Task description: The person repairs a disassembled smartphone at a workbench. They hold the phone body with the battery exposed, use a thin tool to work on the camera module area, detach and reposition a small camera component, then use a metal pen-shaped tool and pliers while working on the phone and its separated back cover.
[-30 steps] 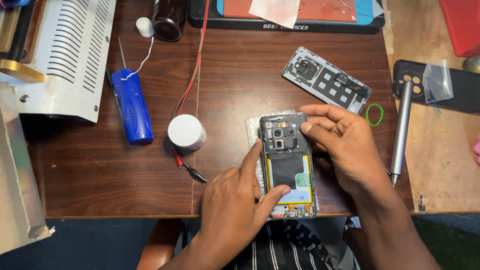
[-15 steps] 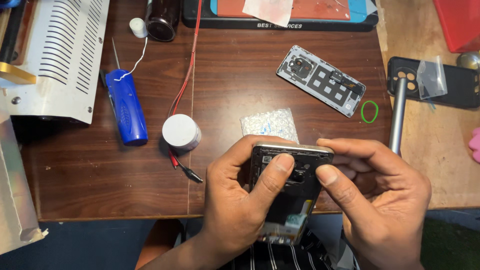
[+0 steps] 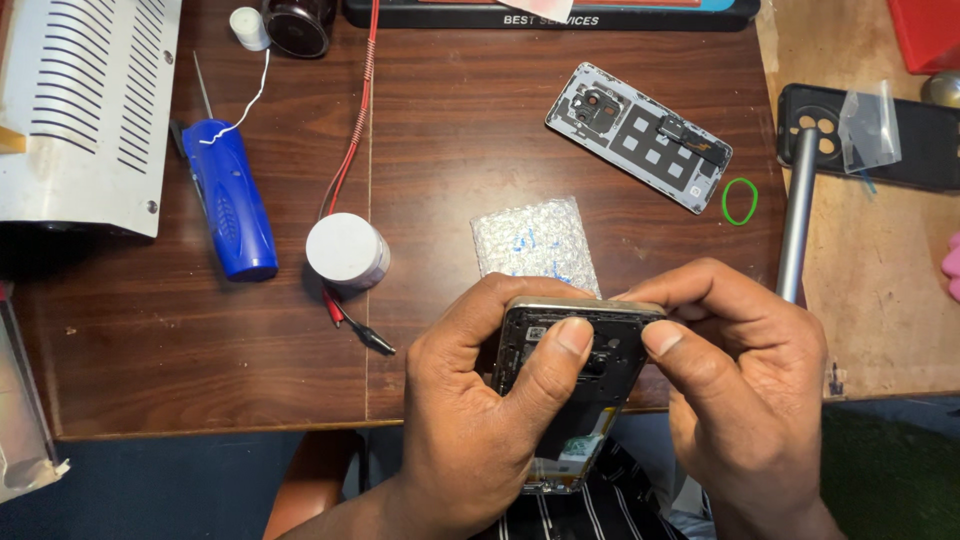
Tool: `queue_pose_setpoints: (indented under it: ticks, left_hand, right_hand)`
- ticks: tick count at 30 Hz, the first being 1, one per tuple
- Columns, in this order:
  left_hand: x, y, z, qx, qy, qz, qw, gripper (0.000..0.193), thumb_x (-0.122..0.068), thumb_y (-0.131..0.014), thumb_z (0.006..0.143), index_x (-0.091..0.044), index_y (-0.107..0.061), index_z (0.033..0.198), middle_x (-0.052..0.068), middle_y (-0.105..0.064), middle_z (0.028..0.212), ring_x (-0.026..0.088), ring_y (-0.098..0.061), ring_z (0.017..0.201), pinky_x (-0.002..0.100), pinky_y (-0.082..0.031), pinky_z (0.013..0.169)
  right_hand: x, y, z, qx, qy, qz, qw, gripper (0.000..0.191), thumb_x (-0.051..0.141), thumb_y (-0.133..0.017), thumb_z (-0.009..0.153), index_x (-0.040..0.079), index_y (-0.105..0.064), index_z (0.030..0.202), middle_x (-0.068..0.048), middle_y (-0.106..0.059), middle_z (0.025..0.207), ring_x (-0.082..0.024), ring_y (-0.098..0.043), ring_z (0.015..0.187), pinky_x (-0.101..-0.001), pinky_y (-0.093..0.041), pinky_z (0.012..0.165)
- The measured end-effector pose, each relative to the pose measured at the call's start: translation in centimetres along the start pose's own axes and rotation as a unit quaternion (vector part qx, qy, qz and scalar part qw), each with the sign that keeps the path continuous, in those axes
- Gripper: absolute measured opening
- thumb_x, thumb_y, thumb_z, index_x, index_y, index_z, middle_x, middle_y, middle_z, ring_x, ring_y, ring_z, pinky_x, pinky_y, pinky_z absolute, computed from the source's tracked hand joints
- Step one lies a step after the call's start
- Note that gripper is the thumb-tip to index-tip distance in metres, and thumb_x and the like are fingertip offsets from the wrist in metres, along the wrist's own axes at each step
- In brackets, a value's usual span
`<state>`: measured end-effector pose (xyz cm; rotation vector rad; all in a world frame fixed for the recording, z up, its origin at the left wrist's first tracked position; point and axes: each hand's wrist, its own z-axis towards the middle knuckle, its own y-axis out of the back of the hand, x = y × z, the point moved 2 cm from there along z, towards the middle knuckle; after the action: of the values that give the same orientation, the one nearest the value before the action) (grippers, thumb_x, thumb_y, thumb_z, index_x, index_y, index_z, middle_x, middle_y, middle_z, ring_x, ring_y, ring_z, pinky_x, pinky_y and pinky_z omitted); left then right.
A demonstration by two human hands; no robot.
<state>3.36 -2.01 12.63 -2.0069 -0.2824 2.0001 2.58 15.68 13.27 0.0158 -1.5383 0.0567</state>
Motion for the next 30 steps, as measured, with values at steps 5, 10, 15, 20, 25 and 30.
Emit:
queue_pose_setpoints:
  ticks: [5,10,15,20,25,30]
  left_hand:
    - [0.2,-0.1,0.1,0.002,0.001,0.011,1.0,0.018,-0.014,-0.068,0.101,0.001,-0.07,0.11,0.005,-0.073,0.094,0.006,-0.066,0.082,0.023,-0.056,0.073]
    - [0.5,-0.2,0.2,0.007,0.001,0.022,1.0,0.019,-0.015,-0.066,0.102,0.001,-0.069,0.112,0.005,-0.073,0.097,0.006,-0.066,0.086,0.024,-0.057,0.076]
    - [0.9,-0.2,0.3,0.014,0.03,0.005,0.999,0.019,-0.015,-0.064,0.102,0.001,-0.068,0.111,0.005,-0.072,0.095,0.006,-0.067,0.084,0.024,-0.058,0.075]
    - [0.9,-0.1,0.2,0.017,0.017,-0.007,1.0,0.018,-0.015,-0.064,0.103,0.001,-0.068,0.111,0.006,-0.072,0.096,0.007,-0.068,0.085,0.025,-0.059,0.076]
    - [0.9,0.1,0.2,0.014,0.008,0.042,0.999,0.018,-0.015,-0.065,0.103,0.001,-0.07,0.109,0.006,-0.071,0.094,0.006,-0.064,0.084,0.024,-0.056,0.074]
    - [1.1,0.1,0.2,0.023,0.008,0.011,1.0,0.018,-0.014,-0.065,0.103,0.002,-0.069,0.109,0.006,-0.073,0.098,0.007,-0.066,0.089,0.025,-0.058,0.079]
  right_hand:
    - [-0.3,0.1,0.0,-0.005,-0.001,0.003,1.0,0.018,0.002,-0.058,0.093,-0.012,-0.065,0.101,-0.02,-0.074,0.091,-0.017,-0.071,0.083,-0.0291,-0.057,0.08]
    - [-1.0,0.1,-0.1,-0.007,0.002,0.035,0.999,0.015,0.001,-0.058,0.094,-0.011,-0.065,0.101,-0.019,-0.072,0.085,-0.015,-0.068,0.081,-0.0286,-0.056,0.076]
    - [-1.3,-0.3,-0.1,-0.02,-0.016,0.071,0.997,0.014,0.0,-0.058,0.093,-0.011,-0.064,0.099,-0.018,-0.072,0.089,-0.015,-0.067,0.078,-0.028,-0.055,0.072]
    - [-0.8,-0.4,-0.1,-0.021,0.001,-0.015,1.0,0.016,0.001,-0.059,0.092,-0.01,-0.067,0.099,-0.014,-0.071,0.084,-0.009,-0.064,0.075,-0.0227,-0.051,0.069]
    - [-1.3,-0.3,0.0,-0.01,-0.006,0.026,1.0,0.009,-0.001,-0.061,0.091,-0.008,-0.064,0.097,-0.01,-0.069,0.079,-0.006,-0.062,0.065,-0.0203,-0.048,0.056]
    - [-1.9,-0.2,-0.3,-0.007,0.018,-0.004,1.0,0.007,-0.001,-0.062,0.093,-0.007,-0.064,0.096,-0.009,-0.068,0.081,-0.005,-0.06,0.068,-0.0191,-0.046,0.06]
